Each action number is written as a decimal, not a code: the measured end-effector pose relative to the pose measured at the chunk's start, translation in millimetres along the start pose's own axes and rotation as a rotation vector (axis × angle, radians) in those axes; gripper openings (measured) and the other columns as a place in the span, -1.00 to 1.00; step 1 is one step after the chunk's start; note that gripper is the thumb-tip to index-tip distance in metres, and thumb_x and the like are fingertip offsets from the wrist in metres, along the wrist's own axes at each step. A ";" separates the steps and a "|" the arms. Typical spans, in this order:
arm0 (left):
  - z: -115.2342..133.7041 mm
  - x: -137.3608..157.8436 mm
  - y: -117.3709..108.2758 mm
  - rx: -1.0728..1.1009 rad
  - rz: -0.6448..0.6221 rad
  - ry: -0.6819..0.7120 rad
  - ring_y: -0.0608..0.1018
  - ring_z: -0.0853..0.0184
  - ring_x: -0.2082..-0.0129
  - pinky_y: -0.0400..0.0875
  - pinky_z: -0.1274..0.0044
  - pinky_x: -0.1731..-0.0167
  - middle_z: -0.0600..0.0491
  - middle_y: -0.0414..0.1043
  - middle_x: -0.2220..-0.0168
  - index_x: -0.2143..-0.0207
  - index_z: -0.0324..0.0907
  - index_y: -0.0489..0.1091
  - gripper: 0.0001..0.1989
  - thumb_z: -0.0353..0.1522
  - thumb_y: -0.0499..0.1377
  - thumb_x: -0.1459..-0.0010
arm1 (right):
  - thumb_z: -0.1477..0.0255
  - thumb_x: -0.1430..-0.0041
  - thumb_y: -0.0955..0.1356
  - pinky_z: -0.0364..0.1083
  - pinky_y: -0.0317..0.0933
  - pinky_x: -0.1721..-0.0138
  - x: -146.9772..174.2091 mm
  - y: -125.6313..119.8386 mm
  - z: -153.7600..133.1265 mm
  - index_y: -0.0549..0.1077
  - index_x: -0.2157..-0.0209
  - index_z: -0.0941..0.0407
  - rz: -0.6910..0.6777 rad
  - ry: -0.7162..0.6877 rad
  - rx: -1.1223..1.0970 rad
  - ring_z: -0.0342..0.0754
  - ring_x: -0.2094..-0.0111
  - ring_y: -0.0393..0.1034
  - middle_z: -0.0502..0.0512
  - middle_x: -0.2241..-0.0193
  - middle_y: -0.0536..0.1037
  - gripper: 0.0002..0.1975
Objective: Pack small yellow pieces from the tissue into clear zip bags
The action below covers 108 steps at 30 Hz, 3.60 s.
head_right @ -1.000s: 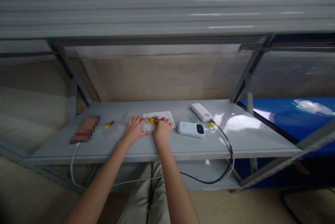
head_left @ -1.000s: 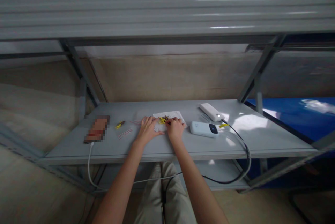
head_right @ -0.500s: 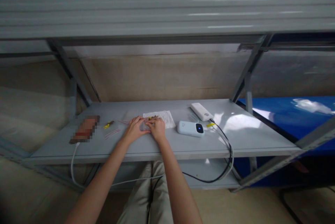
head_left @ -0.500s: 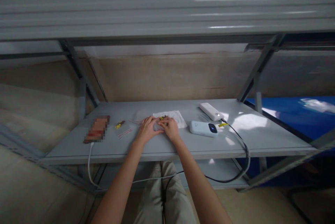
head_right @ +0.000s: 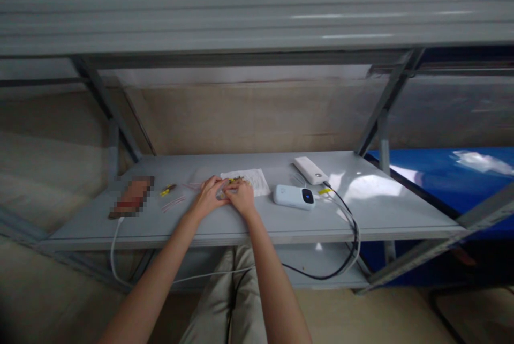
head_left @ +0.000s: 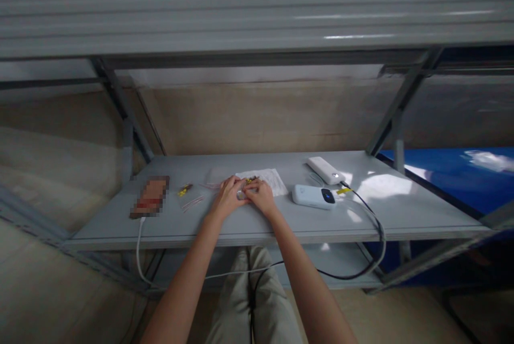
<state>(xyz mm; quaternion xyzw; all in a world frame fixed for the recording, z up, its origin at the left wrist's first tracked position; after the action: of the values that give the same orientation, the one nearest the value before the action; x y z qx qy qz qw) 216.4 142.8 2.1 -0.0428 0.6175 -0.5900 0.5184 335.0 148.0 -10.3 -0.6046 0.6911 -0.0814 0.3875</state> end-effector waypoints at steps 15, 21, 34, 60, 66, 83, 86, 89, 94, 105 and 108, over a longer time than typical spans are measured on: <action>-0.5 0.6 -13.7 -0.025 0.103 -0.092 0.35 0.20 0.05 0.21 0.36 0.05 -0.02 0.33 0.10 -0.01 -0.10 0.20 -0.43 -0.18 0.24 0.06 | 0.35 -0.19 0.19 -0.12 0.02 0.24 17.6 -40.8 3.5 0.47 0.27 0.11 0.335 0.248 0.303 -0.05 0.22 0.27 0.12 0.28 0.49 -0.74; 0.0 -0.6 -14.9 -0.031 0.114 -0.102 0.36 0.19 0.07 0.20 0.36 0.06 -0.03 0.34 0.10 0.02 -0.12 0.20 -0.43 -0.17 0.25 0.08 | 0.30 -0.05 0.34 -0.08 -0.03 0.27 24.2 -38.3 9.1 0.51 0.36 0.05 0.207 0.337 0.483 0.01 0.21 0.27 0.10 0.31 0.49 -0.84; 5.6 -1.1 -6.9 0.080 0.043 -0.030 0.37 0.22 0.09 0.26 0.38 0.08 0.00 0.36 0.15 0.06 -0.12 0.24 -0.45 -0.23 0.29 0.12 | 0.35 -0.12 0.28 -0.15 0.09 0.29 10.6 -23.5 -2.9 0.53 0.33 0.10 0.118 0.096 0.130 -0.08 0.32 0.34 0.08 0.33 0.55 -0.79; -1.4 -0.6 -11.2 0.102 0.092 -0.082 0.39 0.23 0.15 0.31 0.38 0.11 -0.01 0.35 0.19 0.10 -0.15 0.26 -0.51 -0.22 0.28 0.10 | 0.39 -0.10 0.29 -0.03 -0.07 0.27 30.2 -42.5 11.0 0.48 0.28 0.14 0.247 0.404 0.609 0.09 0.19 0.24 0.25 0.28 0.47 -0.81; -1.5 -1.1 -8.8 0.119 0.083 -0.060 0.40 0.22 0.15 0.30 0.37 0.11 0.00 0.37 0.20 0.10 -0.14 0.27 -0.50 -0.24 0.29 0.12 | 0.33 -0.14 0.26 -0.06 -0.02 0.25 27.3 -46.3 10.5 0.52 0.30 0.09 0.320 0.348 0.432 0.04 0.22 0.27 0.17 0.30 0.51 -0.77; -2.6 -1.6 -10.0 0.164 0.117 -0.062 0.41 0.23 0.16 0.32 0.38 0.13 0.00 0.37 0.21 0.12 -0.14 0.29 -0.50 -0.25 0.31 0.15 | 0.41 -0.11 0.27 -0.16 0.10 0.30 20.3 -38.7 12.6 0.54 0.28 0.09 0.249 0.268 0.293 -0.07 0.33 0.36 0.10 0.34 0.55 -0.78; -2.8 -1.3 -9.6 0.150 0.109 -0.066 0.40 0.23 0.18 0.31 0.38 0.14 0.00 0.37 0.23 0.12 -0.14 0.29 -0.51 -0.24 0.30 0.14 | 0.46 -0.08 0.30 -0.14 0.10 0.28 23.6 -42.0 15.6 0.52 0.25 0.11 0.299 0.323 0.391 -0.03 0.27 0.35 0.14 0.31 0.53 -0.79; -3.4 -1.3 -9.4 0.147 0.111 -0.066 0.40 0.24 0.18 0.31 0.40 0.14 0.00 0.37 0.23 0.13 -0.15 0.29 -0.52 -0.24 0.30 0.13 | 0.51 -0.05 0.29 -0.13 0.10 0.29 25.3 -39.2 23.3 0.51 0.27 0.17 0.289 0.358 0.388 -0.02 0.29 0.35 0.19 0.34 0.52 -0.79; -4.4 -2.0 -8.8 0.150 0.105 -0.068 0.40 0.24 0.18 0.31 0.40 0.14 0.00 0.37 0.21 0.12 -0.15 0.29 -0.51 -0.24 0.30 0.13 | 0.61 -0.02 0.23 -0.13 0.13 0.28 26.2 -38.4 34.3 0.50 0.33 0.23 0.355 0.340 0.280 -0.04 0.34 0.35 0.23 0.36 0.51 -0.76; 0.0 -1.5 -5.1 0.188 0.084 -0.016 0.40 0.21 0.15 0.31 0.37 0.11 -0.02 0.39 0.21 0.13 -0.15 0.30 -0.51 -0.26 0.31 0.15 | 0.41 -0.01 0.29 -0.14 0.23 0.34 5.1 -5.9 3.2 0.45 0.27 0.17 0.061 0.003 -0.467 -0.11 0.40 0.38 0.10 0.40 0.52 -0.78; 0.9 -2.1 -6.3 0.203 0.094 -0.011 0.41 0.22 0.15 0.31 0.37 0.12 -0.01 0.39 0.20 0.13 -0.15 0.30 -0.52 -0.25 0.30 0.14 | 0.38 -0.03 0.30 -0.14 0.22 0.32 7.2 -11.0 -0.6 0.45 0.24 0.17 0.102 -0.014 -0.379 -0.11 0.38 0.37 0.11 0.36 0.52 -0.75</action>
<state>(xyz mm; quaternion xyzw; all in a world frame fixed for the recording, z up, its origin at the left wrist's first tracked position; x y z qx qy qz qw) 214.4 141.7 8.4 0.0358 0.5528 -0.6243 0.5508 343.4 138.5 -6.6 -0.6313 0.7212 0.0741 0.2753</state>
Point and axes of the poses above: each hand's wrist, its own x-axis away from the middle knuckle, its own y-axis out of the palm, z = x × y, the point moved 6 cm from there along -x, towards the middle knuckle
